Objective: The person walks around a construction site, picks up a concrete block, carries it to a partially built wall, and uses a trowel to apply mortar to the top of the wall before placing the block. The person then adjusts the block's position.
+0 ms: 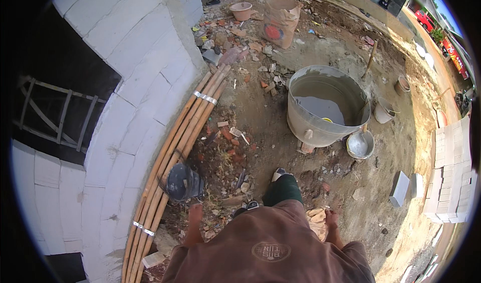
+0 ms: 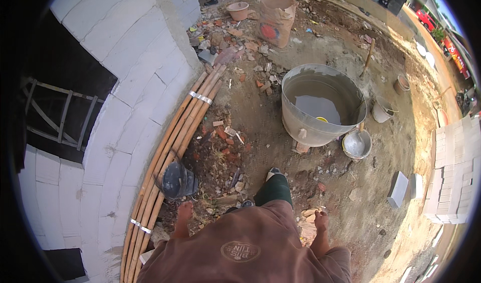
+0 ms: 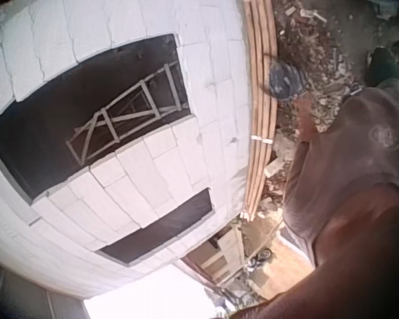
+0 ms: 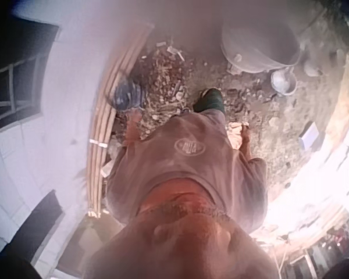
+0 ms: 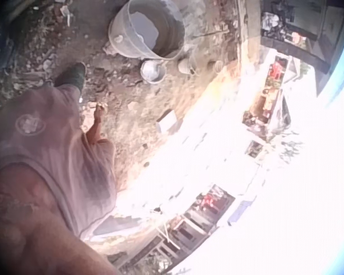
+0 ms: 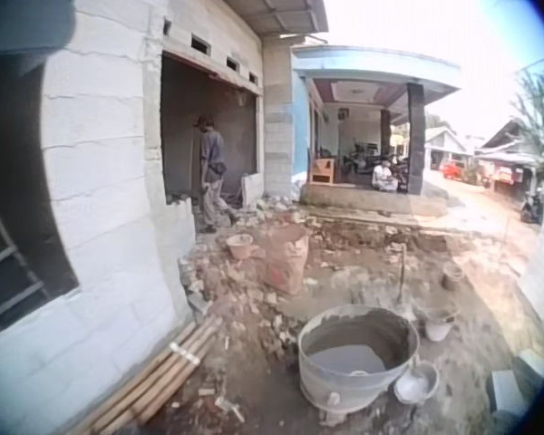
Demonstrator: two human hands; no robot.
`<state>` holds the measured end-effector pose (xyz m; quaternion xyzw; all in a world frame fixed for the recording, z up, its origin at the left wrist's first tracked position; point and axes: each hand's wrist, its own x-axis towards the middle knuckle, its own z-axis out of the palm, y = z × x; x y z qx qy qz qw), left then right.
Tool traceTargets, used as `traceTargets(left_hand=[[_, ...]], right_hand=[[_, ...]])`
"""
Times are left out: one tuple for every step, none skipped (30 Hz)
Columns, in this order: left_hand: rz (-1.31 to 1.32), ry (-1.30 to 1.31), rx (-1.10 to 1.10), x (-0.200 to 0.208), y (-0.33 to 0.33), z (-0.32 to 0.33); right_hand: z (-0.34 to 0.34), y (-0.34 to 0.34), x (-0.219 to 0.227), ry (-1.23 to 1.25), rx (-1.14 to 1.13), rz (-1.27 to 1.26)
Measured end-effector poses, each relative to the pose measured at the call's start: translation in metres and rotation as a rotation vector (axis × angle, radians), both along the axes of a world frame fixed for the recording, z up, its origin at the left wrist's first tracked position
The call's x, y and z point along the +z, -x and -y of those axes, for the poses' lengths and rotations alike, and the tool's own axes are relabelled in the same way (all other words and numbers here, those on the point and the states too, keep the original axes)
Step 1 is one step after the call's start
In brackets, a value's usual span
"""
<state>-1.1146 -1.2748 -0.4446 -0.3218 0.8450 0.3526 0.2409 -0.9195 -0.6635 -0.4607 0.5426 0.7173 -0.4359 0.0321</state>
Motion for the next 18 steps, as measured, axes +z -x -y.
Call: traceTargets(left_hand=[[0.003,0.068,-0.224,-0.025,-0.007,0.003],[0.002,0.155,-0.439,-0.048,-0.02,0.02],[0.03,0.263,-0.648,-0.051,-0.036,0.042],[0.126,0.326,-0.766,-0.046,-0.052,0.031],[0.19,0.36,-0.907,-0.042,-0.058,0.006],[0.236,0.334,-0.896,-0.038,-0.052,-0.014],[0.296,0.284,-0.795,-0.033,-0.047,-0.03],[0.373,0.256,-0.612,-0.013,-0.05,-0.035],[0.41,0.252,-0.421,-0.006,-0.038,-0.045],[0.41,0.252,-0.261,-0.002,-0.018,-0.057],[0.416,0.271,-0.122,0.009,-0.012,-0.068],[0.379,0.249,-0.032,0.011,0.01,-0.092],[0.299,0.208,0.025,0.008,0.042,-0.116],[0.194,0.135,0.068,0.017,0.065,-0.126],[0.098,0.066,0.117,0.036,0.091,-0.136],[0.042,0.037,0.174,0.042,0.103,-0.138],[-0.022,0.031,0.246,0.057,0.113,-0.133],[-0.072,-0.1,0.245,0.031,0.165,-0.171]], right_hand=[[-0.024,0.007,-0.015,-0.055,0.051,0.073],[-0.035,0.022,-0.029,-0.087,0.115,0.135],[-0.019,0.051,-0.03,-0.01,0.033,-0.003],[-0.021,0.071,-0.018,-0.159,0.056,0.172],[-0.042,0.078,-0.014,-0.206,0.089,0.224],[-0.065,0.104,-0.014,-0.243,0.132,0.245],[-0.088,0.131,-0.012,-0.28,0.18,0.265],[-0.095,0.165,-0.01,-0.232,0.17,0.208],[-0.104,0.205,-0.008,-0.182,0.163,0.154],[-0.112,0.244,-0.003,-0.142,0.148,0.09],[-0.126,0.28,-0.005,-0.085,0.18,0.026],[-0.162,0.311,-0.009,-0.064,0.199,-0.043],[-0.194,0.339,-0.012,-0.043,0.217,-0.111],[-0.203,0.374,-0.013,-0.055,0.258,-0.091],[-0.202,0.423,-0.004,-0.055,0.312,-0.066],[-0.196,0.459,0.005,-0.088,0.365,-0.028],[-0.162,0.504,0.026,-0.099,0.436,-0.008],[-0.24,0.525,0.01,-0.228,0.374,-0.112]])
